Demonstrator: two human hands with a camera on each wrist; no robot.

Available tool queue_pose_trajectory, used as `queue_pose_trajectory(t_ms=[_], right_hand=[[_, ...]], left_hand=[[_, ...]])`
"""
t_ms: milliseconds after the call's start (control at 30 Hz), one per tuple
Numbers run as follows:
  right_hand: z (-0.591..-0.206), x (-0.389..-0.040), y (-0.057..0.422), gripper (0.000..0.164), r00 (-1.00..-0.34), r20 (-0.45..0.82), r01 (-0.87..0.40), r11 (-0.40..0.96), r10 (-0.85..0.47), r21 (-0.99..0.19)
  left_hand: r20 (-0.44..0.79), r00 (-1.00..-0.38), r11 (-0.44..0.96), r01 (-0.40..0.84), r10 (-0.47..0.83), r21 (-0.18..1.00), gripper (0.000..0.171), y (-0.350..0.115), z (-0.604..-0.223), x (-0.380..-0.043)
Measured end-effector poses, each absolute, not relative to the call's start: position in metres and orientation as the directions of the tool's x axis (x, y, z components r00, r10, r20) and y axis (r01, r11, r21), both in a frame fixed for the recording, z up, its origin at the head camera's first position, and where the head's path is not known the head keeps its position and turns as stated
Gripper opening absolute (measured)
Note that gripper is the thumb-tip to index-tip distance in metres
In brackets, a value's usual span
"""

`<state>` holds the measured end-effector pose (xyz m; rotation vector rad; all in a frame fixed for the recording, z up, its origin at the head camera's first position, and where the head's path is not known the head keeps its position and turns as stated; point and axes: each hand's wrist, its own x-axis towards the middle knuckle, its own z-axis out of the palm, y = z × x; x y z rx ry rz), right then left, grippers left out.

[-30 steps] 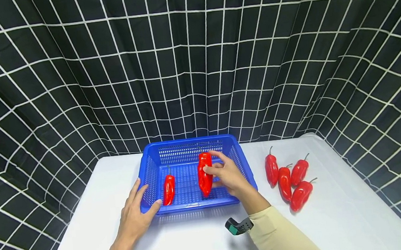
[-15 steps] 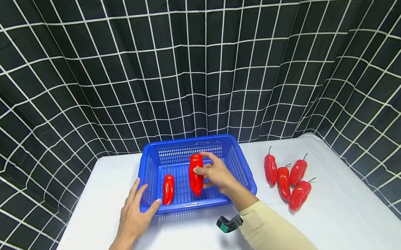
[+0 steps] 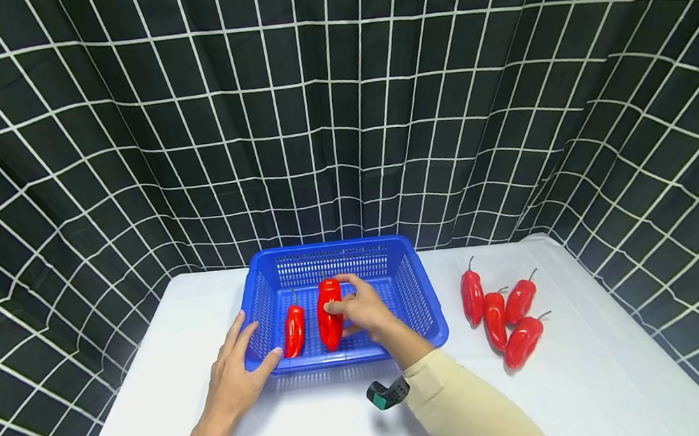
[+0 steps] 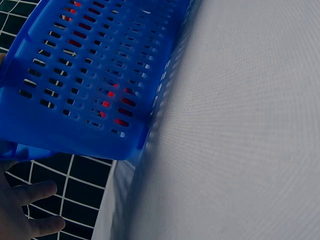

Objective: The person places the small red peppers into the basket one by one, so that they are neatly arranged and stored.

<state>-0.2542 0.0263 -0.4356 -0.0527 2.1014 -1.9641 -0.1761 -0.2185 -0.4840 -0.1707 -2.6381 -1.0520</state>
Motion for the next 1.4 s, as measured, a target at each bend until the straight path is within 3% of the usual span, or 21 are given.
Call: queue_pose_trajectory(t_ms=[1400], right_hand=[[-0.443,-0.260,-0.005,0.058,-0.948,-0.255,0.184,0.325,-0.191,-0.928]], left_hand=[[0.302,-0.953,0.720,0.209,-0.001,0.662,0.070,-0.219,-0.484,-0.177]])
